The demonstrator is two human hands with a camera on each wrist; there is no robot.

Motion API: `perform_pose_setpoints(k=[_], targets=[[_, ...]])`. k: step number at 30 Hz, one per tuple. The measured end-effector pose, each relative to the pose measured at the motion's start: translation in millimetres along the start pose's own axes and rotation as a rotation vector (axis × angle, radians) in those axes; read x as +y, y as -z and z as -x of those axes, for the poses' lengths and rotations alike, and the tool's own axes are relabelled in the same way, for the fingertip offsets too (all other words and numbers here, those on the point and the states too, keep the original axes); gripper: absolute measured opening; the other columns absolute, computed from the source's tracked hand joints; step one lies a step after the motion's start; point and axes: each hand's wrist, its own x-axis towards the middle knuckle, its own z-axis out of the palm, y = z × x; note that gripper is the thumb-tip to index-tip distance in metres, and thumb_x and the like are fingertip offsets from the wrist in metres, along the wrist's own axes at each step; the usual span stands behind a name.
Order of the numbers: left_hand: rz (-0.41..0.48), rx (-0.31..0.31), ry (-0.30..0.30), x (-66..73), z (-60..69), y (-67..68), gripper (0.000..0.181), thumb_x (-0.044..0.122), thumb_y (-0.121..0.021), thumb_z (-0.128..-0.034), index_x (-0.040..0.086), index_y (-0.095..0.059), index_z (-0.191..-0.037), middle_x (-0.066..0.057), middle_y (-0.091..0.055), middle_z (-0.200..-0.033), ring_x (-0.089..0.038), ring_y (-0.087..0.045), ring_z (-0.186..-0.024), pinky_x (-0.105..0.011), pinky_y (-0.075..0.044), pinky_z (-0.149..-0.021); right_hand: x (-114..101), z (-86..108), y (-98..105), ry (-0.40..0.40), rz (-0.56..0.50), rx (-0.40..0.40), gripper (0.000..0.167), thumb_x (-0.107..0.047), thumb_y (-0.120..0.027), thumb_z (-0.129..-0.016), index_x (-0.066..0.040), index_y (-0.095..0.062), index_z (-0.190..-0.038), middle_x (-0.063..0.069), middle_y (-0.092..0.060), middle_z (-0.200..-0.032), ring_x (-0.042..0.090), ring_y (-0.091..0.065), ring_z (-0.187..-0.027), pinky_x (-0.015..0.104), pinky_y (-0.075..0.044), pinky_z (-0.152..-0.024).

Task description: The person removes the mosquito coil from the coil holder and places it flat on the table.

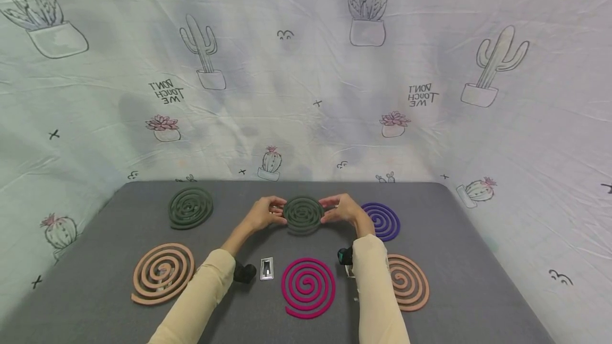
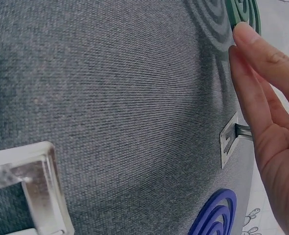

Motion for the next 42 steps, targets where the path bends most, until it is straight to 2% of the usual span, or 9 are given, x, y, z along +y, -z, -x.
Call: perform_pose_setpoints(k=[5,10,18,23,28,34,42], targets=[[-0.007,0.003,0.025,0.7,0.8,-3.0,0.049,-0.012,-0.087,-0.0861,-0.014,-0.068,-0.132,-0.03,-0.072,-0.129,-0.043,-0.074,-0.121,-0.038,-0.066,-0.1,1.0,-0.5,-1.5,0.0,0.03,0.002,0.058,0.017,-0.078,-0.091,0.017,-0.058,-0.146,0.038,-0.058,-0.151,0.051,-0.066,-0.133,0.042,-0.065,-0.103],[-0.032,0.002,0.024,1.0,1.9,-4.4,0.05,-0.013,-0.086,-0.0857,-0.014,-0.068,-0.132,-0.029,-0.072,-0.128,-0.042,-0.075,-0.12,-0.038,-0.066,-0.1,0.8,0.0,-1.5,-0.016,0.031,-0.002,0.059,0.017,-0.078,-0.091,0.016,-0.058,-0.147,0.038,-0.058,-0.152,0.051,-0.065,-0.134,0.043,-0.065,-0.104],[-0.058,-0.032,0.01,4.1,2.3,-5.0,0.051,-0.017,-0.086,-0.0838,-0.017,-0.067,-0.132,-0.032,-0.071,-0.131,-0.043,-0.075,-0.119,-0.035,-0.067,-0.098,1.3,-3.3,-3.2,-0.049,0.015,0.008,0.051,0.021,-0.078,-0.089,0.02,-0.062,-0.138,0.037,-0.067,-0.134,0.036,-0.075,-0.116,0.039,-0.068,-0.095],[-0.064,-0.033,0.008,-0.4,-0.6,-8.4,0.051,-0.018,-0.085,-0.0832,-0.018,-0.067,-0.131,-0.031,-0.072,-0.13,-0.043,-0.073,-0.12,-0.034,-0.066,-0.098,0.4,-2.8,-4.6,-0.051,0.034,0.012,0.051,0.022,-0.077,-0.088,0.022,-0.062,-0.137,0.038,-0.067,-0.134,0.037,-0.076,-0.116,0.037,-0.068,-0.094],[-0.062,-0.032,0.003,-2.2,-1.1,-8.7,0.051,-0.019,-0.086,-0.082,-0.018,-0.067,-0.13,-0.031,-0.073,-0.128,-0.042,-0.074,-0.118,-0.033,-0.067,-0.097,-3.1,-1.3,-6.7,-0.054,0.063,0.023,0.051,0.023,-0.078,-0.087,0.022,-0.063,-0.135,0.037,-0.07,-0.132,0.035,-0.076,-0.112,0.035,-0.069,-0.092],[-0.113,-0.036,-0.003,1.5,1.0,-6.8,0.051,-0.016,-0.087,-0.0822,-0.017,-0.068,-0.129,-0.03,-0.074,-0.126,-0.039,-0.077,-0.115,-0.032,-0.067,-0.095,-6.9,-1.1,-8.7,-0.028,0.127,0.03,0.049,0.023,-0.08,-0.085,0.024,-0.064,-0.131,0.037,-0.073,-0.126,0.035,-0.078,-0.107,0.034,-0.069,-0.09],[-0.141,-0.038,0.033,3.0,0.3,-6.7,0.051,-0.013,-0.088,-0.0834,-0.015,-0.07,-0.131,-0.028,-0.075,-0.125,-0.038,-0.076,-0.118,-0.032,-0.066,-0.098,-7.5,-1.2,-11.5,-0.018,0.188,0.044,0.048,0.023,-0.082,-0.083,0.023,-0.067,-0.128,0.035,-0.075,-0.122,0.033,-0.077,-0.104,0.036,-0.069,-0.089]])
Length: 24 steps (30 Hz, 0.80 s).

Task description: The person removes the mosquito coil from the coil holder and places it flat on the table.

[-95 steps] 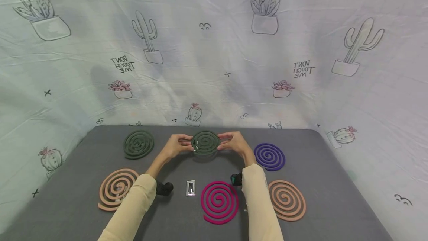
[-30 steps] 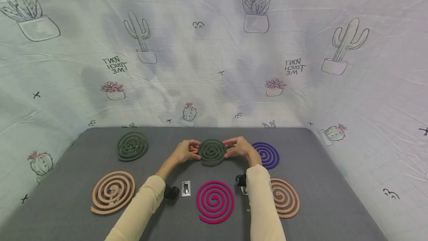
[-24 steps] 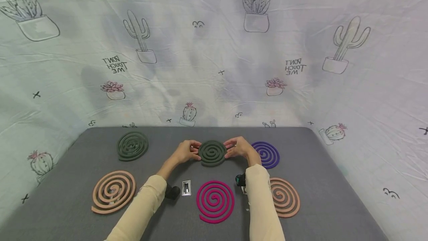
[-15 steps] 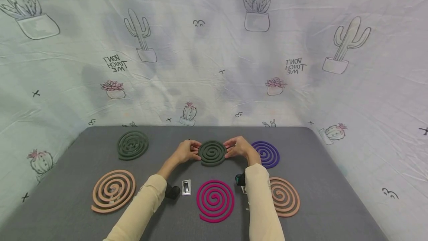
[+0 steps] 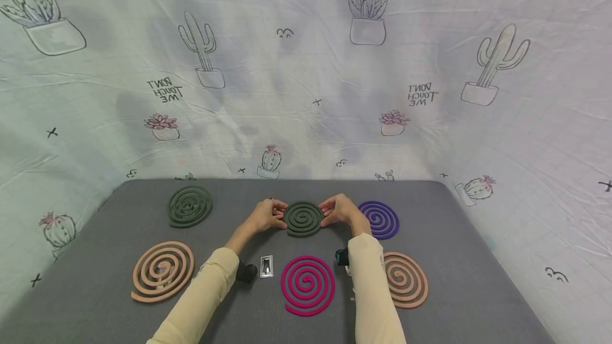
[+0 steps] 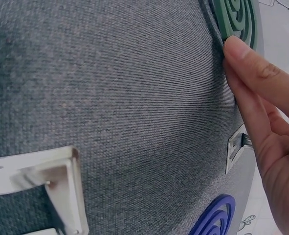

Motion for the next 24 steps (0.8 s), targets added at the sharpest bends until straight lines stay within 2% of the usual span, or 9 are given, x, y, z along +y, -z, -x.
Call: perform_pose_setpoints(k=[6,13,24], targets=[[0.004,-0.004,0.005,-1.5,-0.9,-0.8,0.05,-0.013,-0.089,-0.0832,-0.014,-0.072,-0.13,-0.028,-0.077,-0.124,-0.037,-0.077,-0.116,-0.031,-0.066,-0.097,1.9,-0.4,-1.1,-0.012,0.013,0.005,0.048,0.021,-0.084,-0.083,0.021,-0.069,-0.128,0.034,-0.075,-0.123,0.038,-0.077,-0.109,0.037,-0.069,-0.091],[0.051,-0.003,0.042,-3.2,-0.8,-1.6,0.049,-0.013,-0.089,-0.0833,-0.013,-0.073,-0.13,-0.027,-0.077,-0.124,-0.037,-0.076,-0.117,-0.032,-0.066,-0.096,5.9,-0.6,0.3,-0.005,0.026,-0.004,0.047,0.018,-0.085,-0.084,0.019,-0.07,-0.129,0.032,-0.076,-0.123,0.041,-0.077,-0.112,0.035,-0.068,-0.091],[0.005,-0.01,0.005,-2.3,-0.9,1.2,0.048,-0.012,-0.089,-0.0841,-0.014,-0.072,-0.129,-0.028,-0.077,-0.123,-0.038,-0.077,-0.117,-0.032,-0.066,-0.096,9.6,-3.4,0.8,0.006,0.04,-0.002,0.046,0.016,-0.085,-0.085,0.017,-0.071,-0.129,0.03,-0.077,-0.122,0.035,-0.078,-0.108,0.033,-0.068,-0.089]])
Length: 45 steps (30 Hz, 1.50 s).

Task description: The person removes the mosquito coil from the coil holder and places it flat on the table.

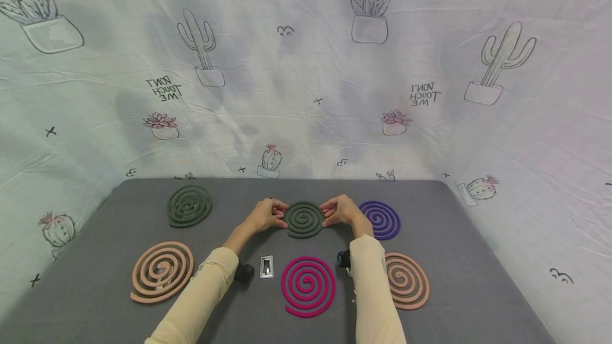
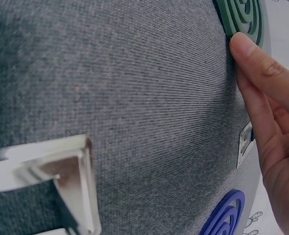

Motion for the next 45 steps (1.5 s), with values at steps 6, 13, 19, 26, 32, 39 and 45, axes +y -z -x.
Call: perform_pose_setpoints(k=[6,13,19,26,32,39,45], targets=[[-0.033,0.004,0.005,0.4,2.2,2.9,0.047,-0.01,-0.09,-0.0839,-0.012,-0.074,-0.128,-0.026,-0.077,-0.121,-0.036,-0.077,-0.116,-0.031,-0.066,-0.095,-4.0,-1.4,-2.6,0.009,0.015,0.001,0.045,0.017,-0.086,-0.083,0.017,-0.072,-0.126,0.029,-0.078,-0.118,0.029,-0.078,-0.102,0.03,-0.067,-0.086],[-0.093,0.006,-0.003,-0.3,-1.7,4.0,0.048,-0.007,-0.092,-0.0829,-0.012,-0.075,-0.127,-0.023,-0.08,-0.116,-0.031,-0.078,-0.11,-0.031,-0.066,-0.094,-5.5,-2.3,-2.8,0.003,0.035,-0.012,0.045,0.016,-0.086,-0.084,0.017,-0.072,-0.127,0.028,-0.078,-0.118,0.029,-0.078,-0.102,0.032,-0.067,-0.088],[-0.138,-0.003,-0.027,3.4,0.4,5.4,0.048,-0.006,-0.092,-0.0835,-0.013,-0.074,-0.128,-0.023,-0.079,-0.115,-0.03,-0.077,-0.107,-0.033,-0.066,-0.094,-10.4,-1.8,-2.0,0.0,0.056,-0.015,0.046,0.016,-0.086,-0.083,0.018,-0.072,-0.126,0.029,-0.078,-0.118,0.032,-0.078,-0.102,0.034,-0.068,-0.089],[-0.148,-0.005,-0.038,1.0,5.6,6.1,0.049,-0.006,-0.091,-0.0852,-0.013,-0.073,-0.13,-0.023,-0.078,-0.117,-0.031,-0.075,-0.108,-0.035,-0.065,-0.096,-17.1,0.4,-1.9,-0.011,0.053,-0.032,0.048,0.018,-0.085,-0.083,0.018,-0.07,-0.128,0.03,-0.077,-0.118,0.034,-0.078,-0.104,0.037,-0.068,-0.091],[-0.12,0.025,-0.114,1.9,19.2,18.6,0.04,0.001,-0.084,-0.0947,-0.012,-0.072,-0.13,-0.027,-0.076,-0.122,-0.038,-0.075,-0.113,-0.043,-0.065,-0.099,-16.9,6.5,4.7,0.087,0.081,-0.034,0.044,0.011,-0.082,-0.09,0.019,-0.067,-0.131,0.033,-0.074,-0.121,0.044,-0.077,-0.11,0.044,-0.068,-0.093],[0.041,-0.011,-0.276,-0.9,49.5,47.3,0.04,0.007,-0.073,-0.1047,-0.014,-0.066,-0.138,-0.033,-0.071,-0.135,-0.046,-0.072,-0.122,-0.052,-0.063,-0.105,-22.6,30.5,1.5,0.255,0.042,0.103,0.038,0.0,-0.076,-0.101,0.017,-0.066,-0.134,0.037,-0.07,-0.131,0.051,-0.072,-0.118,0.052,-0.067,-0.092],[0.119,-0.013,-0.336,-7.2,86.9,73.5,0.037,0.007,-0.07,-0.1069,-0.011,-0.067,-0.139,-0.033,-0.069,-0.138,-0.046,-0.073,-0.121,-0.052,-0.063,-0.104,-33.8,65.0,-12.4,0.341,-0.081,0.248,0.037,0.004,-0.072,-0.102,0.017,-0.065,-0.136,0.037,-0.069,-0.135,0.048,-0.073,-0.115,0.036,-0.067,-0.091]])
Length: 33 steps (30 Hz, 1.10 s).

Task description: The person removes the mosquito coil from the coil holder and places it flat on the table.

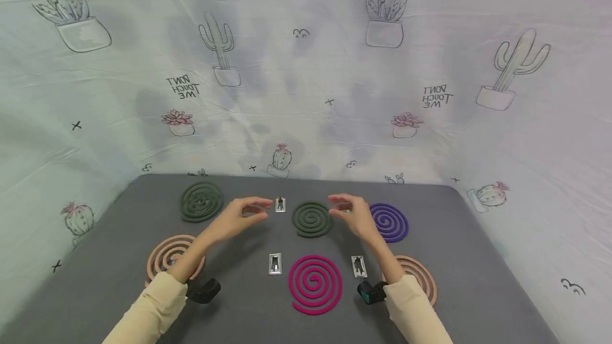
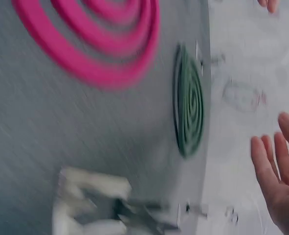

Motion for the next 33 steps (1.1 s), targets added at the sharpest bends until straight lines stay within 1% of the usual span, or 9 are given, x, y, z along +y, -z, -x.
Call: perform_pose_setpoints(k=[3,7,10,15,17,22,24,28,33], targets=[[0.011,0.012,0.009,5.4,23.1,14.1,0.036,0.006,-0.07,-0.1068,-0.009,-0.067,-0.139,-0.031,-0.069,-0.14,-0.044,-0.072,-0.121,-0.044,-0.065,-0.1,-9.5,13.6,-10.1,-0.006,-0.053,0.052,0.038,0.005,-0.073,-0.101,0.016,-0.066,-0.137,0.037,-0.069,-0.135,0.034,-0.075,-0.114,0.031,-0.066,-0.097],[0.015,0.036,0.044,8.0,55.7,32.5,0.037,0.006,-0.07,-0.1066,-0.007,-0.067,-0.141,-0.029,-0.068,-0.142,-0.04,-0.072,-0.121,-0.031,-0.064,-0.095,-24.4,27.2,-33.1,-0.088,-0.206,0.11,0.04,0.007,-0.074,-0.099,0.015,-0.066,-0.138,0.037,-0.067,-0.137,0.007,-0.072,-0.106,0.023,-0.063,-0.098],[0.005,0.063,0.053,4.6,77.5,45.2,0.038,0.006,-0.07,-0.1066,-0.007,-0.066,-0.142,-0.029,-0.068,-0.143,-0.035,-0.072,-0.122,-0.026,-0.063,-0.093,-36.3,33.2,-51.9,-0.13,-0.322,0.145,0.041,0.009,-0.074,-0.098,0.015,-0.065,-0.137,0.037,-0.067,-0.137,0.001,-0.07,-0.101,0.018,-0.061,-0.095],[-0.017,0.127,0.06,-10.1,112.5,65.5,0.04,0.003,-0.069,-0.1062,-0.008,-0.064,-0.144,-0.032,-0.068,-0.141,-0.009,-0.072,-0.116,-0.023,-0.063,-0.093,-49.2,37.6,-81.4,-0.146,-0.404,0.101,0.042,0.008,-0.076,-0.096,0.015,-0.066,-0.136,0.038,-0.067,-0.136,0.006,-0.072,-0.105,0.015,-0.059,-0.097],[-0.023,0.164,0.067,-16.5,126.4,73.9,0.041,0.003,-0.07,-0.1056,-0.008,-0.064,-0.144,-0.027,-0.07,-0.14,0.002,-0.069,-0.115,-0.02,-0.062,-0.094,-52.5,36.9,-92.1,-0.145,-0.427,0.06,0.041,0.006,-0.077,-0.096,0.016,-0.067,-0.135,0.038,-0.067,-0.137,0.01,-0.074,-0.108,0.015,-0.058,-0.099],[-0.031,0.26,0.052,-34.0,153.0,91.5,0.04,-0.002,-0.07,-0.1043,-0.008,-0.064,-0.143,0.023,-0.068,-0.136,0.012,-0.064,-0.117,-0.01,-0.057,-0.094,-61.9,32.7,-116.1,-0.128,-0.481,-0.048,0.043,0.003,-0.078,-0.098,0.016,-0.066,-0.137,0.039,-0.063,-0.142,0.02,-0.074,-0.115,0.016,-0.057,-0.101],[-0.031,0.302,0.036,-41.7,161.6,95.2,0.04,-0.005,-0.07,-0.1032,-0.008,-0.065,-0.143,0.036,-0.063,-0.133,0.013,-0.063,-0.117,-0.007,-0.055,-0.094,-65.8,31.8,-125.7,-0.127,-0.525,-0.094,0.046,0.0,-0.079,-0.098,0.017,-0.064,-0.138,0.04,-0.063,-0.143,0.018,-0.073,-0.115,0.018,-0.059,-0.1],[-0.021,0.347,0.055,-56.6,175.8,100.8,0.043,-0.008,-0.071,-0.101,-0.006,-0.066,-0.143,0.037,-0.063,-0.133,0.016,-0.061,-0.118,-0.005,-0.053,-0.093,-74.1,29.5,-145.2,-0.157,-0.613,-0.164,0.047,0.0,-0.079,-0.099,0.019,-0.062,-0.139,0.038,-0.062,-0.146,0.022,-0.072,-0.117,0.025,-0.063,-0.1],[0.024,0.285,0.108,-71.1,188.7,110.5,0.049,-0.008,-0.072,-0.0998,-0.001,-0.066,-0.148,0.038,-0.062,-0.134,0.017,-0.061,-0.118,-0.007,-0.056,-0.091,-85.5,20.7,-168.0,-0.181,-0.637,-0.203,0.043,0.006,-0.076,-0.099,0.017,-0.063,-0.139,0.033,-0.063,-0.148,0.04,-0.071,-0.125,0.033,-0.065,-0.102]])
